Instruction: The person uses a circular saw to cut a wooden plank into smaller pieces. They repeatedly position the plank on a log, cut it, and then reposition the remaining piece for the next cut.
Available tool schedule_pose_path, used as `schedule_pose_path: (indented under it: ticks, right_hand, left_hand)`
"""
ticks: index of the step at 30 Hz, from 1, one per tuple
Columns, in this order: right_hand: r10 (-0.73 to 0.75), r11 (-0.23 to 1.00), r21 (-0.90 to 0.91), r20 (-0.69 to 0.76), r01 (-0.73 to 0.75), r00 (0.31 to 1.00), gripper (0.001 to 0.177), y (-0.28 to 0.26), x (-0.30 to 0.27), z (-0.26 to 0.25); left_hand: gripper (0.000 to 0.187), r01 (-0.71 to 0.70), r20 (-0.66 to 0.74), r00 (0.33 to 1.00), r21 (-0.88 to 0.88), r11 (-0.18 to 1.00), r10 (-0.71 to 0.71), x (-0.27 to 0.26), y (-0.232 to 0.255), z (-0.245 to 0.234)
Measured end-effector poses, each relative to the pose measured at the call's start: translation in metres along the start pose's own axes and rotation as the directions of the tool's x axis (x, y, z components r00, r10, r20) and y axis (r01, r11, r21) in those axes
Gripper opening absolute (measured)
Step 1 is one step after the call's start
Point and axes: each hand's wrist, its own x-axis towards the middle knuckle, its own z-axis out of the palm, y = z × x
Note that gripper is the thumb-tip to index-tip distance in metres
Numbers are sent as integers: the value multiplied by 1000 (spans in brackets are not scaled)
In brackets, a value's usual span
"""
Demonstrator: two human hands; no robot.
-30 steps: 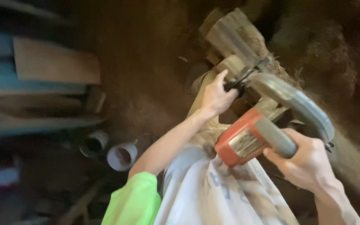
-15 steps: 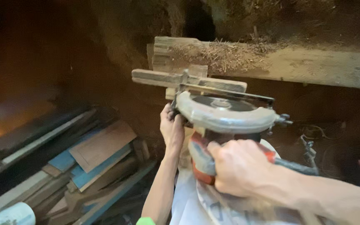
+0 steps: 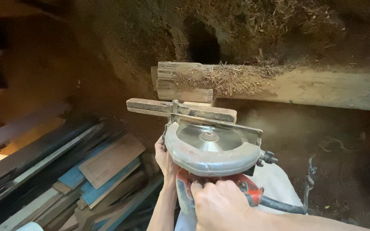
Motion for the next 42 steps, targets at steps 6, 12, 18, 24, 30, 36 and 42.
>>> schedule_pose_path:
  ticks: [6,12,18,24,30,36,42]
  right_hand:
    - [-35,999,-31,-14,34,999,47,3,7,11]
    - [-8,999,-36,15,9,1000,48,-1,11,8]
    - [-47,999,-21,-23,46,999,53,-9,13,4]
    - [-32,999,-32,5,32,999,53,-19,21,-1]
    - [8,999,-48,67,-5,998,45,-30,30,2]
    - [55,996,-73,46,-52,997,36,-35,37,6]
    - [58,987,-150,14,-55,998,37,-43,43,5]
  left_hand:
    - [47,14,-21,1000,38,999,-13,-3,3,-2]
    - [51,18,2,1000,-50,999,-18,0,-3,-6]
    - [49,-11,-13,1000,-22,1000,11,2,1,-8]
    - [47,12,-68,998,66,998,-7,3,10,-6]
    - [45,30,-76,997,19,999,-28,9,2,-12]
    - [44,-6,-21,1000,15,1000,6,20,-6,-16]
    - [39,-7,-41,999,-5,1000,7,26,-5,-14]
